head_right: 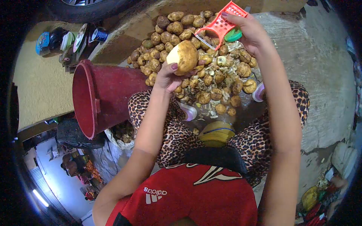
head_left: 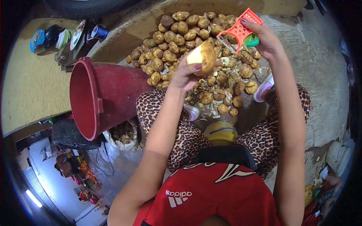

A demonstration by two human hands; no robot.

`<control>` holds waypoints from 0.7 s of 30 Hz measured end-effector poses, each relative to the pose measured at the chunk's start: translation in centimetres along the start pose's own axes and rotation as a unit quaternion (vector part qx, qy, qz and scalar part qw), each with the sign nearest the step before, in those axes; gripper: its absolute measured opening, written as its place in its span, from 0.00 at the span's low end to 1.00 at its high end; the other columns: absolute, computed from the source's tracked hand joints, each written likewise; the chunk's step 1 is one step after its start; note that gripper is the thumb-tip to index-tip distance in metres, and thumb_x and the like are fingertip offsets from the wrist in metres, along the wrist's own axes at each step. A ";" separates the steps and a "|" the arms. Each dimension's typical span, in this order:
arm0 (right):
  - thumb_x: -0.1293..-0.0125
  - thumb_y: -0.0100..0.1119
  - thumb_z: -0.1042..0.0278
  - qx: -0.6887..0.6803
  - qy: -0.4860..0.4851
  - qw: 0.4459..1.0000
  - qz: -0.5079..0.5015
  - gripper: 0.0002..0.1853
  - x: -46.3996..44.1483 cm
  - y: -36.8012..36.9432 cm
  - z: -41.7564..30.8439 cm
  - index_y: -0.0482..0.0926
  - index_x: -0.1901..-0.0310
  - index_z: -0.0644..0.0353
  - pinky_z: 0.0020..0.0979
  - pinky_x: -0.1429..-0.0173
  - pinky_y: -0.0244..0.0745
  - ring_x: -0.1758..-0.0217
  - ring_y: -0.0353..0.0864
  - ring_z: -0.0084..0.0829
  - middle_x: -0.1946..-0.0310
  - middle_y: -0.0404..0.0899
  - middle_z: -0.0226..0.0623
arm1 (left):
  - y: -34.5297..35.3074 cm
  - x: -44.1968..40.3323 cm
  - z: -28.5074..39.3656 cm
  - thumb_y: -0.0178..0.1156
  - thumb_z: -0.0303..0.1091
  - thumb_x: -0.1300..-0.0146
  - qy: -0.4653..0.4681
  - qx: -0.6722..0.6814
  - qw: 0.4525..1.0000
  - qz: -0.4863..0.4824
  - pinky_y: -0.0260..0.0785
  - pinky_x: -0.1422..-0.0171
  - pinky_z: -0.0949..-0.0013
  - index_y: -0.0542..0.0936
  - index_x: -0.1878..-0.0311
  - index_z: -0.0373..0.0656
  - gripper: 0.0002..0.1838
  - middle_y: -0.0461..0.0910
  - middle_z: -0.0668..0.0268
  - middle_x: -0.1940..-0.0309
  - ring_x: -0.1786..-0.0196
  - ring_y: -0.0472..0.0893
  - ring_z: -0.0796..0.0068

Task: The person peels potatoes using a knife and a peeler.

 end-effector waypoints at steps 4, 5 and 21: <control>0.42 0.57 0.71 -0.056 0.022 0.997 -0.049 0.09 0.5 3.8 0.8 0.76 0.59 0.63 0.27 0.55 0.76 0.61 0.80 0.25 0.63 0.79 0.33 | 0.1 -0.5 -0.6 0.72 0.29 0.66 0.001 -0.072 0.997 0.031 0.69 0.44 0.70 0.64 0.43 0.36 0.42 0.74 0.63 0.54 0.51 0.76 0.69; 0.42 0.58 0.71 -0.064 0.027 0.995 -0.073 0.09 0.9 5.3 1.2 0.76 0.59 0.63 0.27 0.55 0.76 0.61 0.80 0.26 0.63 0.79 0.33 | 0.0 -0.6 -0.7 0.72 0.29 0.66 0.010 -0.086 0.996 0.026 0.69 0.45 0.70 0.64 0.43 0.36 0.42 0.74 0.63 0.54 0.52 0.76 0.70; 0.43 0.59 0.69 0.046 -0.015 0.996 -0.070 0.12 0.8 4.4 1.2 0.75 0.58 0.64 0.26 0.57 0.75 0.62 0.79 0.23 0.65 0.79 0.31 | 0.7 0.1 -0.2 0.74 0.32 0.73 0.058 -0.138 0.988 -0.036 0.62 0.40 0.67 0.62 0.46 0.41 0.45 0.68 0.63 0.49 0.46 0.70 0.72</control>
Point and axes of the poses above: each hand's wrist, its own x-axis away from the middle knuckle, its own y-axis out of the palm, z = x × y, the point moved 10 cm from there along -x, towards the middle knuckle
